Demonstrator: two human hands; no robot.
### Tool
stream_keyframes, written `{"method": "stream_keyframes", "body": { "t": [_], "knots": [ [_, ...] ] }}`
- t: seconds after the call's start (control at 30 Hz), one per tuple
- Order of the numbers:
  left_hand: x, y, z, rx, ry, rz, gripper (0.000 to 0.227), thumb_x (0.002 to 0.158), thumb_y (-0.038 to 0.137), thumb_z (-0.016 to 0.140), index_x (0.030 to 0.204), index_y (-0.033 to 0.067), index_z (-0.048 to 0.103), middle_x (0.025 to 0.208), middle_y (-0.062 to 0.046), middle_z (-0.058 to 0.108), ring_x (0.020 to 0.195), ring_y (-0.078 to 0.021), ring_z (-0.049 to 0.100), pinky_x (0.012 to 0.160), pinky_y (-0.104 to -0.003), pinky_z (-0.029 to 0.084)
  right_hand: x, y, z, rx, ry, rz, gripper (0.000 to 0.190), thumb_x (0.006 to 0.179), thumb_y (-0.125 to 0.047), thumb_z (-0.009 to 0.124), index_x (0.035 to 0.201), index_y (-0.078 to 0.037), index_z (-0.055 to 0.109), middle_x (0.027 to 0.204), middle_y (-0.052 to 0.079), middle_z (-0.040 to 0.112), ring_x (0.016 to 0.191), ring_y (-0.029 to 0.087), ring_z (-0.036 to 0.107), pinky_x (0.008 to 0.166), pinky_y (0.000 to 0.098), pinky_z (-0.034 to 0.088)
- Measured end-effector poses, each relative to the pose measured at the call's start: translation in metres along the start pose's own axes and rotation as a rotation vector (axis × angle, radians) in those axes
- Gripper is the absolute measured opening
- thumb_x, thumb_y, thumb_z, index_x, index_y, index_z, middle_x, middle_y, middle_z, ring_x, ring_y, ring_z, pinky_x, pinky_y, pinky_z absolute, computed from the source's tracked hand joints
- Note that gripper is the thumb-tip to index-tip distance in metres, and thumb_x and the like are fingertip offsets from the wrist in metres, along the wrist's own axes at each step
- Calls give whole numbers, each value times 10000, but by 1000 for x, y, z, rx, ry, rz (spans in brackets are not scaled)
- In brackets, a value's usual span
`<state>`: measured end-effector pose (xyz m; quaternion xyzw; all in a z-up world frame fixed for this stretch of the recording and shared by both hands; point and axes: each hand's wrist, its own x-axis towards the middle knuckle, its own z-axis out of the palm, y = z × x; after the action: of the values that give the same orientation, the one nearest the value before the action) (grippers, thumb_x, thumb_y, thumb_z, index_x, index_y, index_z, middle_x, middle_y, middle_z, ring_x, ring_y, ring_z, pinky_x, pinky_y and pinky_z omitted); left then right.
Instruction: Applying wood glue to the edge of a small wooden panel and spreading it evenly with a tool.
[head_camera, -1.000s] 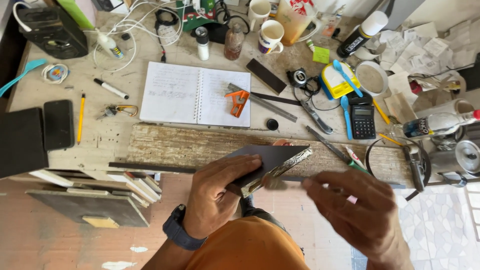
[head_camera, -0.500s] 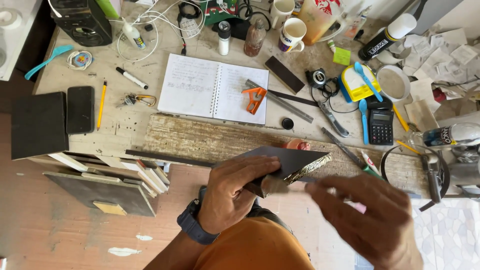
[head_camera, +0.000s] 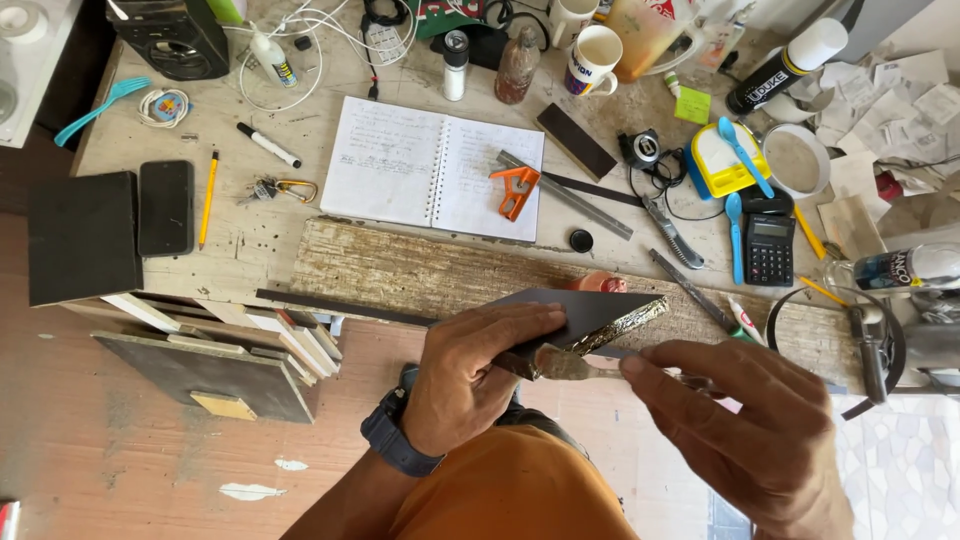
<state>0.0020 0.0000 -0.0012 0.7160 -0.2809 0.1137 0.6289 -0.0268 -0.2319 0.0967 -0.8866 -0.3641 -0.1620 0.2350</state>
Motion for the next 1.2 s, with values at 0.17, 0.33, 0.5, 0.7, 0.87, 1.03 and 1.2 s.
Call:
{"method": "stream_keyframes", "body": {
  "t": [0.17,0.33,0.5,0.7,0.87,1.03,1.2],
  "knots": [
    [0,1,-1,20,0,-2,585,744,-153,469,1253,40,682,1271,-157,731,1200,-319,736,1080,-426,599,-6,2,-6,12,-62,-15,225,926,-98,656,1140,-111,724,1090,87,727,818,207,699,735,341,555],
    [-3,4,1,-2,3,-13,534,790,-182,479,1238,21,686,1256,-146,733,1194,-313,739,1085,-422,614,-12,12,-6,-18,-5,74,195,887,-84,724,1073,-35,757,1026,131,756,817,216,743,704,316,578],
    [-5,6,1,7,7,-13,604,716,-206,462,1232,11,686,1247,-154,737,1171,-312,747,1079,-421,617,-21,14,-11,-38,53,169,227,859,-23,779,1084,-30,754,1011,117,756,740,176,722,650,274,571],
    [-3,7,1,19,-17,-24,608,697,-186,445,1214,14,695,1239,-149,743,1161,-309,751,1065,-409,613,-22,15,-7,-60,63,144,191,883,-63,759,1074,-48,762,1021,109,759,768,192,718,665,320,562],
    [-4,5,1,18,-8,-42,678,667,-223,416,1232,27,695,1246,-150,741,1182,-309,746,1080,-389,613,-29,14,-6,-49,78,150,161,874,-57,770,1034,-61,766,995,107,757,755,177,722,618,296,577],
    [0,4,0,34,-7,-41,550,781,-208,446,1212,21,700,1220,-141,750,1151,-294,753,1050,-372,600,-29,18,-10,-46,51,190,180,933,-50,678,1105,-49,731,999,93,704,788,197,687,660,306,521],
    [4,4,-2,44,-28,-48,581,753,-215,428,1202,20,711,1227,-139,752,1166,-300,751,1054,-376,602,-42,35,-11,-107,119,279,212,914,-30,740,1122,-72,751,1054,86,755,800,191,724,670,286,558]
  ]
}}
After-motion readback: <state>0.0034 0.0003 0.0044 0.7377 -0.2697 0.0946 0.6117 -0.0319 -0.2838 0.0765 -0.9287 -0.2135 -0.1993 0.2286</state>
